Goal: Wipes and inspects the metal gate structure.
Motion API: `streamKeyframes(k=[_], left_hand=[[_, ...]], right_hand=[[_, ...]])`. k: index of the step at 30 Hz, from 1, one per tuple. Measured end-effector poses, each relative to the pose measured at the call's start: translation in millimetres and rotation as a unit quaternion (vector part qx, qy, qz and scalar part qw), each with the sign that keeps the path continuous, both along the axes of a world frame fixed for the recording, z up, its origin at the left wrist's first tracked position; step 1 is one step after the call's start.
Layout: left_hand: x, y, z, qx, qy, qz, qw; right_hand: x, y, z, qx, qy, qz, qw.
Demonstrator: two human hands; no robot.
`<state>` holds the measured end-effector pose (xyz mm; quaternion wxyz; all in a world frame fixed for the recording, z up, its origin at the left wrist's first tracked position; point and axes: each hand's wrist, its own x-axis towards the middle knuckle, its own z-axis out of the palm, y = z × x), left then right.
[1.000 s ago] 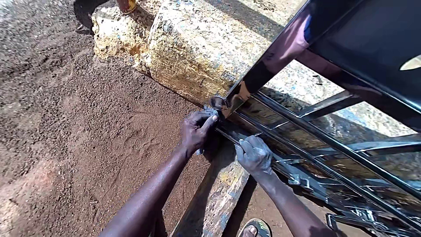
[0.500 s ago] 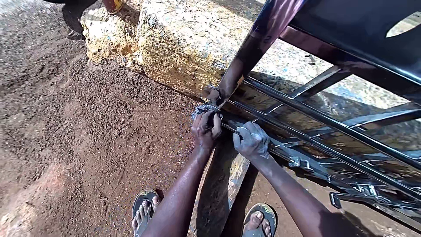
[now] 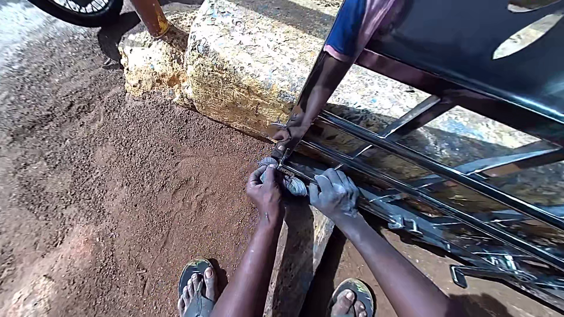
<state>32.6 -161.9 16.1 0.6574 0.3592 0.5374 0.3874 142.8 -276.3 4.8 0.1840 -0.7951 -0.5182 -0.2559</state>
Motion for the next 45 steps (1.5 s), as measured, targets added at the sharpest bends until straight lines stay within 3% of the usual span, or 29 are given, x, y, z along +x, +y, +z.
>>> streamKeyframes(k=[3, 5, 7, 12, 20, 27, 32, 38, 42, 43, 45], left_hand=[[-7.3, -5.7, 7.2, 0.221, -0.011, -0.031, 0.975], [-8.4, 6.8, 6.3, 0.342, 0.095, -0.122, 0.927], [-5.4, 15.6, 10.1, 0.367, 0.194, -0.175, 0.893], [6.5, 28.0, 22.1, 0.216, 0.232, -0.198, 0.928], [28.8, 0.5, 10.9, 0.199, 0.168, -0.027, 0.965], [41.2, 7.9, 26.2, 0.047, 0.099, 0.014, 0.994], [41.4, 20.4, 37.8, -0.008, 0.153, -0.061, 0.986], [35.4, 32.3, 45.5, 0.014, 0.208, -0.157, 0.965], [-2.8, 35.3, 64.7, 0.073, 0.219, -0.313, 0.921], [-17.4, 32.8, 74.8, 0.079, 0.201, -0.364, 0.906], [-44.2, 24.3, 97.2, 0.075, 0.152, -0.477, 0.862]], right_hand=[[-3.2, -3.5, 0.2, -0.010, 0.013, 0.007, 1.000], [-2.9, -3.5, 1.7, -0.010, 0.005, 0.008, 1.000], [-4.9, -3.2, 2.4, -0.005, 0.002, 0.006, 1.000], [-5.4, -1.7, 2.0, -0.011, 0.010, -0.005, 1.000], [-6.3, -5.5, 7.4, -0.014, 0.031, 0.006, 0.999], [-6.0, -8.2, 6.5, -0.014, 0.049, 0.007, 0.999], [-6.1, -9.5, 7.2, -0.020, 0.061, 0.002, 0.998], [-11.4, -5.8, 17.5, -0.029, 0.136, -0.013, 0.990], [-22.2, -4.8, 48.9, 0.000, 0.331, 0.007, 0.943], [-30.6, -4.0, 60.7, -0.010, 0.405, 0.010, 0.914], [-53.3, -3.5, 80.4, -0.031, 0.597, 0.003, 0.802]])
